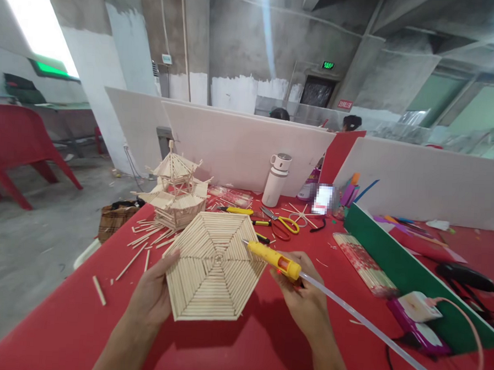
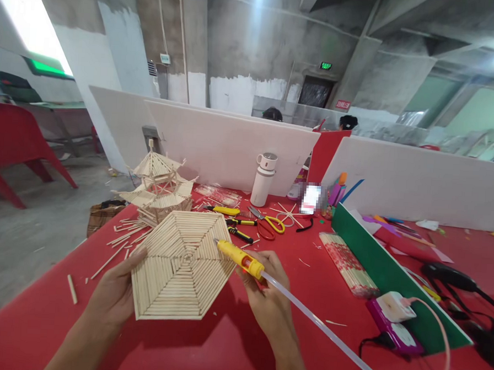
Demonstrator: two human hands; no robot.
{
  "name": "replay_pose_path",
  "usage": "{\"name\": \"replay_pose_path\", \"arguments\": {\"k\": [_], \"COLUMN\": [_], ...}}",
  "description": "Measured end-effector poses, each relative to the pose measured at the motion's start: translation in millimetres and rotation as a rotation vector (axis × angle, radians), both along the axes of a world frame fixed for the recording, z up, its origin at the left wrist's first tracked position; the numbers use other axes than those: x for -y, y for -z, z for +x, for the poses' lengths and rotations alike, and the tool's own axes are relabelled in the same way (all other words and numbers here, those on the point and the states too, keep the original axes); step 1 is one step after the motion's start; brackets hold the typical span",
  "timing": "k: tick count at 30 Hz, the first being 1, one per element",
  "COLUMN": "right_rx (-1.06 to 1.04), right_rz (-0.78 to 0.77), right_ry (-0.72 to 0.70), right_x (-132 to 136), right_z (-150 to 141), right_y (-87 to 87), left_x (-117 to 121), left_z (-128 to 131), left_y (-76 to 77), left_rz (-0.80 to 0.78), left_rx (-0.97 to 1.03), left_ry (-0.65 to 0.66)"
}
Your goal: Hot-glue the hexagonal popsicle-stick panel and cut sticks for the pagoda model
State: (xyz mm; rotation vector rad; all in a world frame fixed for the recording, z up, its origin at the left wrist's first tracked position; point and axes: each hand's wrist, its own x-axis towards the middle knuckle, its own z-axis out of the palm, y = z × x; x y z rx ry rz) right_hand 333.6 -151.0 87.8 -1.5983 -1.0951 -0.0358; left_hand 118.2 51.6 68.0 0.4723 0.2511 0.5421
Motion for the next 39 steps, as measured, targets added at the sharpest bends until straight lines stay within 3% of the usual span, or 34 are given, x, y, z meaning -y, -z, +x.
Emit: {"name": "replay_pose_path", "arguments": {"k": [3, 9, 17, 24, 28, 33, 39], "right_rx": [0.022, 0.038, -0.034, -0.048, -0.12, -0.23, -0.232], "right_rz": [-0.031, -0.01, -0.07, -0.026, -0.026, -0.158, -0.179], "right_ry": [-0.015, 0.106, -0.075, -0.004, -0.019, -0.113, -0.136], "right_x": [3, -2, 1, -25, -21, -8, -20], "right_z": [3, 14, 11, 10, 11, 15, 18], "right_y": [1.8, 1.2, 5.1, -3.2, -0.3, 11.3, 5.0], "left_x": [-2, -2, -8, -4, -9, -16, -15], "left_z": [-2, -3, -8, -8, -13, -16, -11], "left_y": [1.0, -1.5, -0.4, 2.8, 6.1, 7.7, 11.4], "left_rz": [0.016, 0.0, -0.051, -0.054, -0.069, -0.083, -0.083], "left_rx": [-0.007, 0.028, -0.01, 0.009, -0.001, -0.026, 0.034], "left_ry": [-0.015, 0.014, -0.061, 0.04, -0.04, -0.157, -0.065]}}
